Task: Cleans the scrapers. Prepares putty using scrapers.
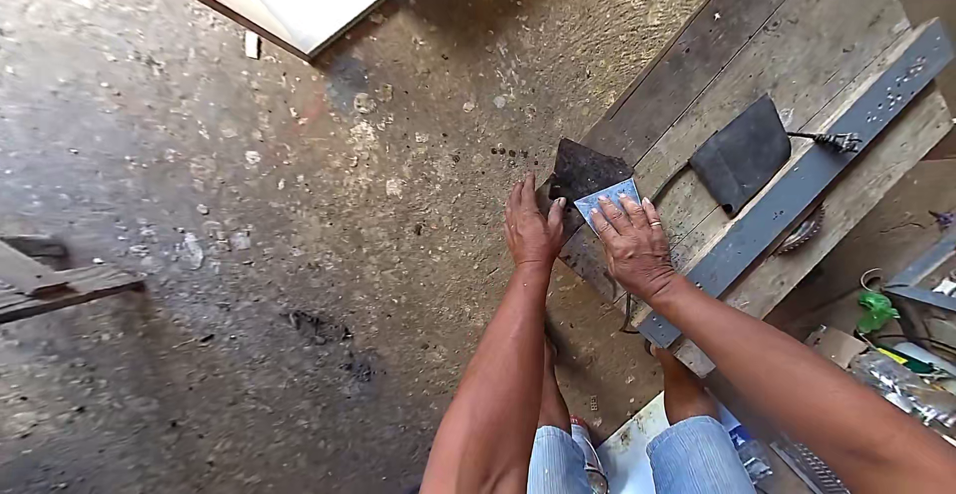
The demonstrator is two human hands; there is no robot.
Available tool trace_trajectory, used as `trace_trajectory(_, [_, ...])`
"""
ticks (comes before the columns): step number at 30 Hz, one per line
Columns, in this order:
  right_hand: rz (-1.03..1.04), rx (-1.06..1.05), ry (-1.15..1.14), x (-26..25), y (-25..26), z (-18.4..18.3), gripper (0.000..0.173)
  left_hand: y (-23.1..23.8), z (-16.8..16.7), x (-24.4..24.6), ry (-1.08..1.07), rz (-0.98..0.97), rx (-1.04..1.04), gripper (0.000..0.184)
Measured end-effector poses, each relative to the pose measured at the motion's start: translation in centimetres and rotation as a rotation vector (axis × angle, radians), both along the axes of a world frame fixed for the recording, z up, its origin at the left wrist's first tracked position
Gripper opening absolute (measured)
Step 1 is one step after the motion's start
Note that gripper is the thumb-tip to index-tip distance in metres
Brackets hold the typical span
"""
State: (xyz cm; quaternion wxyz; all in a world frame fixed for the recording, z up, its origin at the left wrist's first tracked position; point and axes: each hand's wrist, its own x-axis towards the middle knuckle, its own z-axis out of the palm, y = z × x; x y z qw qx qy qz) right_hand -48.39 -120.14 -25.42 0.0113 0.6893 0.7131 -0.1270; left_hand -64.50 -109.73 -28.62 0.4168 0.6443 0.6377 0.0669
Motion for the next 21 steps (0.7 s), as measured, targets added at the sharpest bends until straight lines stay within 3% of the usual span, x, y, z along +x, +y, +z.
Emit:
trace_trajectory(4, [-0.034,-0.066,0.018,0.5,4.9,-0.4,0.049,0.9,-0.5,-0.6,-0.096,-0.033,-0.078,0.056])
trace_trajectory(9, [-0.022,-0.106,-0.020,-0.9,3.5,0.7,0.052,1.0,-0.3,-0.7,-0.069,-0.066,-0.075,0.055])
trace_trajectory(13, [-0.026,-0.155,0.007,-1.5,8.6,0.4,0.050,0.6,-0.7,-0.5,-0.064,-0.058,-0.059,0.054])
trace_trajectory(17, [0.014,-0.133,0.026,-2.3,7.0,1.1,0.049,0.9,-0.6,-0.5,-0.066,-0.049,-0.066,0.054])
trace_trajectory(21, [-0.022,-0.164,-0.019,-1.9,11.0,0.6,0.043,0.7,-0.6,-0.3,-0.078,-0.040,-0.074,0.053])
